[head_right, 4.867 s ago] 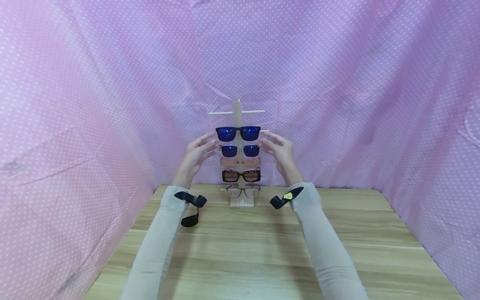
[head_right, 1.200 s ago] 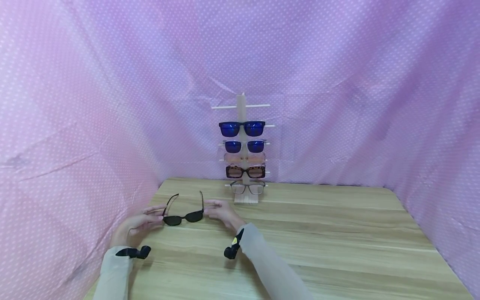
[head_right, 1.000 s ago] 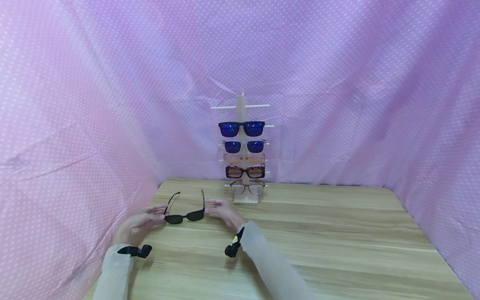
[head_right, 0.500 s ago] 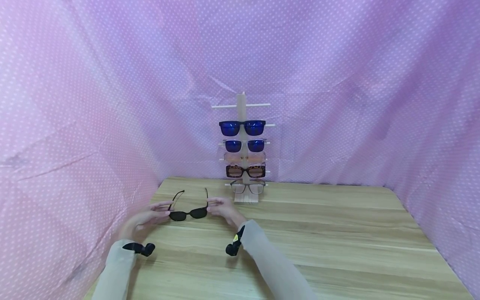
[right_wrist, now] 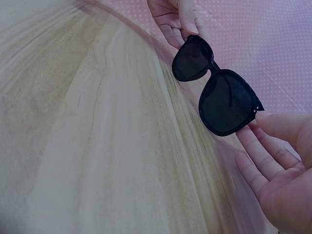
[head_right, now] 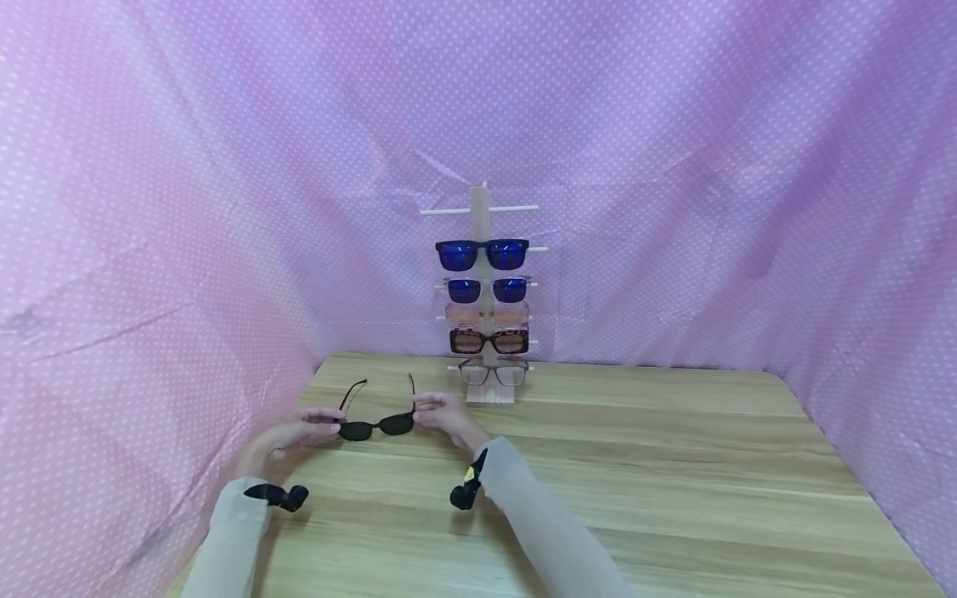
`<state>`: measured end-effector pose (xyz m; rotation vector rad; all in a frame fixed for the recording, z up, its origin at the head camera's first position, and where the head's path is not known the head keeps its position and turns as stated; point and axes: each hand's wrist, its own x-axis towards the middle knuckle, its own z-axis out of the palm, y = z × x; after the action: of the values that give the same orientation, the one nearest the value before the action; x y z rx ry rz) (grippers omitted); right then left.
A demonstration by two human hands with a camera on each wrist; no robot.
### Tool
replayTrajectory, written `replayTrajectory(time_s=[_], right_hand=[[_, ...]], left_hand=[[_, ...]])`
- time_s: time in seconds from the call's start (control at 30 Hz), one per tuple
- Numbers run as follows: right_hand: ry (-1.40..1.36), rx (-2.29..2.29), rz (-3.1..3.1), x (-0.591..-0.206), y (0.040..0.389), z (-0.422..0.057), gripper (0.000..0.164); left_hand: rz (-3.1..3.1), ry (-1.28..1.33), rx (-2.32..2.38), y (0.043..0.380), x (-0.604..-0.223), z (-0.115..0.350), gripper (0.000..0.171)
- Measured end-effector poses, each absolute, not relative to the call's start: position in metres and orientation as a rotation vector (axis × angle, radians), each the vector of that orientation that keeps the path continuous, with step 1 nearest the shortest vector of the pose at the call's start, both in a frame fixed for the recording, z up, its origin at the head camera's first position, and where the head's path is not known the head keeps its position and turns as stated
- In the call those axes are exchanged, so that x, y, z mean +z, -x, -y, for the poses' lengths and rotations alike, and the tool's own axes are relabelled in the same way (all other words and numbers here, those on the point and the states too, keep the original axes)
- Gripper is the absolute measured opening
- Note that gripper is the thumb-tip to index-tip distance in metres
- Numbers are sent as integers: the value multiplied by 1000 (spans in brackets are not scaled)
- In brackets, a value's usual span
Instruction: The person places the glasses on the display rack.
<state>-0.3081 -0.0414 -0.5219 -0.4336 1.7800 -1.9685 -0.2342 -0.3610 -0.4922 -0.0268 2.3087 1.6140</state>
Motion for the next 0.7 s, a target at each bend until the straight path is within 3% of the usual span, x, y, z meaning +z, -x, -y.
replayTrajectory(time_s=[0.7], right_hand=[[462,-1937,-1812,-516,311,35,42]], left_hand=[[-2390,27,1486,235,-486,362,50]])
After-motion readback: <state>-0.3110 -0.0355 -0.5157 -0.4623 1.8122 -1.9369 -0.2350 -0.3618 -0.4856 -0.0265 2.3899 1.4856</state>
